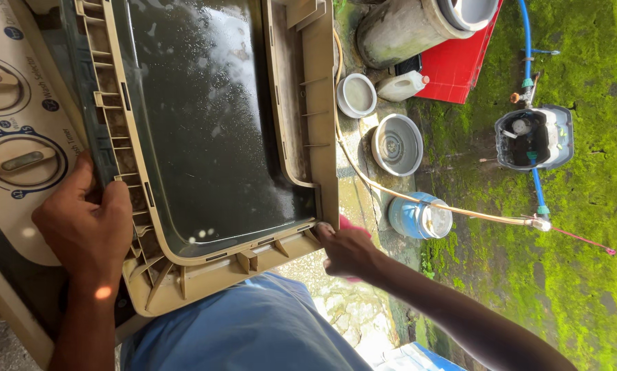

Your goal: The person wipes the inside and edges of a washing machine tub using a pink and white cloth, occasionally pouring water from a small metal cup onto the surfaces.

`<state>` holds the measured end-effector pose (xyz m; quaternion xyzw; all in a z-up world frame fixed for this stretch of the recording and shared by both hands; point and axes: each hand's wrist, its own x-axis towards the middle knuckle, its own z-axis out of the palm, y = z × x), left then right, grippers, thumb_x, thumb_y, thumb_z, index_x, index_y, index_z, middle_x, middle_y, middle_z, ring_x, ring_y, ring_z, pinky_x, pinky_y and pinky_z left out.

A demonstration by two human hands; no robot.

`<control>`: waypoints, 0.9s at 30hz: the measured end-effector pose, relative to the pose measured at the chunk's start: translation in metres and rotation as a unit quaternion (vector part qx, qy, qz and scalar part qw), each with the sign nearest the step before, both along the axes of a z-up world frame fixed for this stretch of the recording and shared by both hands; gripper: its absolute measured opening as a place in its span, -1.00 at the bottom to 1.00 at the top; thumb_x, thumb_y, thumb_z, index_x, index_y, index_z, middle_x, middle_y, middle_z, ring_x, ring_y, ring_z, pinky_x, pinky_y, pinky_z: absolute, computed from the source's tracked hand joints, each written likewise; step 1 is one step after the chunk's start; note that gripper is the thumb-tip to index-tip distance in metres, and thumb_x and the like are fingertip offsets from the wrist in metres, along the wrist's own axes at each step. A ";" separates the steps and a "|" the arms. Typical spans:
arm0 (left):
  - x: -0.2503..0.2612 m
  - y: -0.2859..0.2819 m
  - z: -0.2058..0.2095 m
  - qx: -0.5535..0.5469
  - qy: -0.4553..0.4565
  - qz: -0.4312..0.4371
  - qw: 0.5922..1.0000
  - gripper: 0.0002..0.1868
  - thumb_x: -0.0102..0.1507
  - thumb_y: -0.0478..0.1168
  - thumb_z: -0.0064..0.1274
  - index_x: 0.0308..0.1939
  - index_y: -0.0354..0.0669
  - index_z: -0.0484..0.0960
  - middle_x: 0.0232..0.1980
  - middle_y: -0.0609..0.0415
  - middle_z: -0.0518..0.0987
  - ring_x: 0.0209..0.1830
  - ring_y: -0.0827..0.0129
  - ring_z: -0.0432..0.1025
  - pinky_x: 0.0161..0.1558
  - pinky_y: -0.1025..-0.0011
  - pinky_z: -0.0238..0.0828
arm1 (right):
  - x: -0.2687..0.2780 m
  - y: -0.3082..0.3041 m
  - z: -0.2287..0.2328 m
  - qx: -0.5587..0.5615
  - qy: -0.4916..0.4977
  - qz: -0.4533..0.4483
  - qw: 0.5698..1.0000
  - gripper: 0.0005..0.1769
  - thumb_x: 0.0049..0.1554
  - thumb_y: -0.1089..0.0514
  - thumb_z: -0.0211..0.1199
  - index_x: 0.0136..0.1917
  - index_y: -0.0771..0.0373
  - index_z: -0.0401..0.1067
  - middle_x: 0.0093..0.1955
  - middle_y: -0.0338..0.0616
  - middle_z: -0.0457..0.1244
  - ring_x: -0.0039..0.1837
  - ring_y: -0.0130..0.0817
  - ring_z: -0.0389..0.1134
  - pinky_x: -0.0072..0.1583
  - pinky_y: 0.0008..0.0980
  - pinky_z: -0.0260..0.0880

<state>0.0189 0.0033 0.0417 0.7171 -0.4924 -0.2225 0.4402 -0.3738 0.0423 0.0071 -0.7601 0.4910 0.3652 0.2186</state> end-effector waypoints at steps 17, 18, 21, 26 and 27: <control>-0.001 -0.003 0.006 0.015 -0.035 -0.003 0.999 -0.67 0.29 -0.40 0.02 0.10 -0.28 0.73 -0.52 0.00 0.53 -0.62 0.36 0.40 -0.46 0.39 0.26 | -0.006 0.004 -0.004 0.097 0.026 -0.071 0.992 -0.51 0.04 0.16 0.35 0.18 0.31 0.26 -0.32 -0.04 0.32 -0.35 -0.27 0.36 -0.37 -0.27 0.38; -0.001 -0.003 0.006 0.014 -0.028 -0.002 1.000 -0.66 0.28 -0.40 0.01 0.10 -0.28 0.73 -0.51 0.00 0.54 -0.61 0.37 0.40 -0.45 0.40 0.27 | -0.004 0.005 -0.005 0.055 0.004 -0.026 0.998 -0.53 -0.01 0.14 0.39 0.09 0.33 0.30 -0.33 -0.05 0.31 -0.35 -0.26 0.35 -0.37 -0.26 0.36; -0.002 -0.002 0.006 0.011 -0.015 -0.003 1.000 -0.65 0.27 -0.41 0.00 0.10 -0.29 0.72 -0.51 0.01 0.54 -0.60 0.38 0.41 -0.43 0.40 0.28 | -0.003 0.007 -0.011 -0.010 -0.017 0.061 0.998 -0.61 -0.09 0.16 0.43 -0.05 0.38 0.38 -0.35 -0.08 0.31 -0.35 -0.26 0.34 -0.37 -0.25 0.32; -0.003 -0.001 0.006 -0.002 -0.021 -0.005 1.000 -0.63 0.26 -0.41 0.00 0.12 -0.28 0.72 -0.47 -0.01 0.56 -0.58 0.37 0.43 -0.43 0.40 0.29 | -0.006 0.008 -0.005 -0.021 -0.040 0.051 0.998 -0.59 -0.06 0.21 0.38 0.03 0.39 0.37 -0.32 -0.10 0.35 -0.36 -0.28 0.37 -0.38 -0.28 0.36; -0.003 -0.001 0.006 0.009 -0.015 -0.003 1.000 -0.63 0.27 -0.41 -0.01 0.13 -0.28 0.71 -0.48 -0.01 0.56 -0.59 0.36 0.43 -0.44 0.39 0.28 | -0.006 0.006 -0.002 0.012 -0.010 0.030 0.999 -0.56 -0.03 0.18 0.38 0.07 0.38 0.35 -0.30 -0.07 0.34 -0.33 -0.25 0.39 -0.35 -0.26 0.40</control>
